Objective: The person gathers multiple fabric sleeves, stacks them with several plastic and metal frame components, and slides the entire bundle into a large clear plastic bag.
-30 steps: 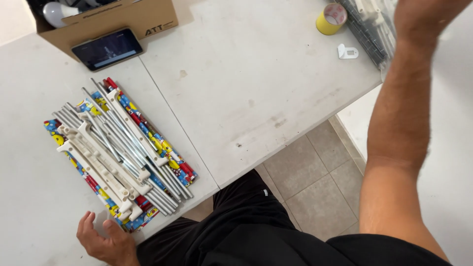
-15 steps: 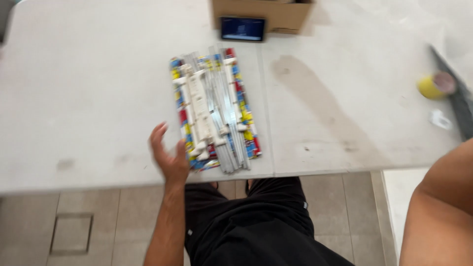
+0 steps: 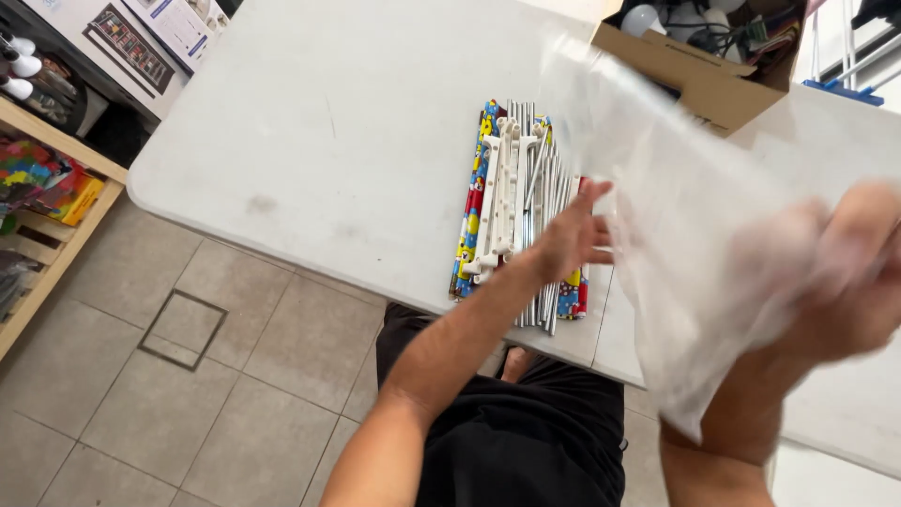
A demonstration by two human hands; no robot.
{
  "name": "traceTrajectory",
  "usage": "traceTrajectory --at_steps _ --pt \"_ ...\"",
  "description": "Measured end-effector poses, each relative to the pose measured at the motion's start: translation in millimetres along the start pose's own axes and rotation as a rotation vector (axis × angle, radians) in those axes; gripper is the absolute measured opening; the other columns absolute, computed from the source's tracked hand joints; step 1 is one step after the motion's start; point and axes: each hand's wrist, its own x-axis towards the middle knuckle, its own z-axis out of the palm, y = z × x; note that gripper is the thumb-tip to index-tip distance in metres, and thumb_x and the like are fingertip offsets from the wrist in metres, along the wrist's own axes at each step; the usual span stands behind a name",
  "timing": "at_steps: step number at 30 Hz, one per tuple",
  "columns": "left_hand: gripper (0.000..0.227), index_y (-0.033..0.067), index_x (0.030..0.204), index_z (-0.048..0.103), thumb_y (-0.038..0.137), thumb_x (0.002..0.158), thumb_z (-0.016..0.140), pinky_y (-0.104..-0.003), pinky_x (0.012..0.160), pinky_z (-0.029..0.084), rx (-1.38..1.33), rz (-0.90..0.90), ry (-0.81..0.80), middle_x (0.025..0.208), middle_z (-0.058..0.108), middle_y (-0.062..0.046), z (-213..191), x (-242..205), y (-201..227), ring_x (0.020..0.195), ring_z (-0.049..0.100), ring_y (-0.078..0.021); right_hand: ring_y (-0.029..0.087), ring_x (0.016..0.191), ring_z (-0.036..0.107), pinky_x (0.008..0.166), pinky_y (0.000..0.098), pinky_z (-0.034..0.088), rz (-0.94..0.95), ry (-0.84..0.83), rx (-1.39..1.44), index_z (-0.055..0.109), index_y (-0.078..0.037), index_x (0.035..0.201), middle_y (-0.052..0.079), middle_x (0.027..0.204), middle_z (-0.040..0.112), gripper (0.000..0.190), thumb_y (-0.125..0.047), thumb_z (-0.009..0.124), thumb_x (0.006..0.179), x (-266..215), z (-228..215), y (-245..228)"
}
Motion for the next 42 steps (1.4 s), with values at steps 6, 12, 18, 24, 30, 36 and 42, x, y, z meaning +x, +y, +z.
traceTrajectory --at_steps 6,12,18,24,30,36,42 --pt "0.055 0.0018 0.143 0.059 0.039 0.104 0.07 -0.056 0.11 0.049 -0.631 0.755 -0.38 0.125 0.071 -0.018 -91 93 -44 0.118 0.069 -0.0322 0.005 0.043 0.058 0.044 0.0214 0.058 -0.462 -0.422 -0.125 0.063 -0.025 0.117 -0.011 0.083 0.07 0.021 -0.017 0.056 0.099 -33 40 5" --pt "0.028 0.0135 0.126 0.064 0.023 0.099 0.067 -0.037 0.103 0.052 0.5 1.086 -0.249 0.12 0.068 -0.004 -173 -1 127 0.113 0.066 -0.0208 0.037 0.121 0.068 0.109 0.0483 0.06 -0.212 0.165 -0.478 0.054 -0.01 0.128 0.025 0.124 0.066 0.044 -0.006 0.069 0.087 -107 -12 55" --pt "0.022 0.024 0.101 0.068 0.014 0.082 0.071 -0.036 0.091 0.053 1.753 0.881 -0.063 0.102 0.069 0.003 -214 -67 220 0.097 0.069 -0.0193 0.025 0.086 0.07 0.081 0.0336 0.063 0.05 0.543 -0.509 0.059 -0.007 0.11 0.014 0.098 0.069 0.016 0.002 0.063 0.097 -142 -48 87" --pt "0.03 0.0323 0.081 0.071 0.006 0.067 0.074 -0.036 0.081 0.053 2.763 0.498 0.139 0.087 0.07 0.008 -234 -75 240 0.085 0.071 -0.0183 0.023 0.081 0.069 0.078 0.031 0.062 0.076 0.503 -0.519 0.059 -0.004 0.105 0.013 0.091 0.068 0.01 -0.001 0.065 0.099 -110 -37 98" --pt "0.016 0.0228 0.086 0.077 0.009 0.078 0.073 -0.062 0.129 0.02 2.637 0.8 0.082 0.116 0.069 -0.006 -281 -51 142 0.122 0.062 -0.0266 0.021 0.087 0.07 0.081 0.0325 0.064 0.133 0.333 -0.56 0.06 -0.005 0.104 0.011 0.092 0.068 0.009 -0.002 0.066 0.098 -94 -17 100" --pt "0.015 0.0085 0.107 0.073 0.011 0.093 0.073 -0.05 0.096 0.054 2.05 0.622 0.537 0.125 0.07 -0.018 -170 -129 93 0.109 0.066 -0.0295 0.022 0.088 0.07 0.083 0.0315 0.063 0.222 0.294 -0.656 0.059 -0.002 0.104 0.013 0.094 0.067 0.01 0.004 0.065 0.1 -106 -20 103" --pt "0.063 0.0117 0.119 0.069 0.066 0.086 0.074 -0.041 0.086 0.052 2.103 0.083 0.686 0.129 0.064 -0.01 -172 -159 2 0.107 0.062 -0.0247 0.021 0.089 0.07 0.083 0.0298 0.063 0.274 0.235 -0.663 0.061 -0.002 0.102 0.013 0.093 0.068 0.007 0.002 0.066 0.099 -86 -3 119"
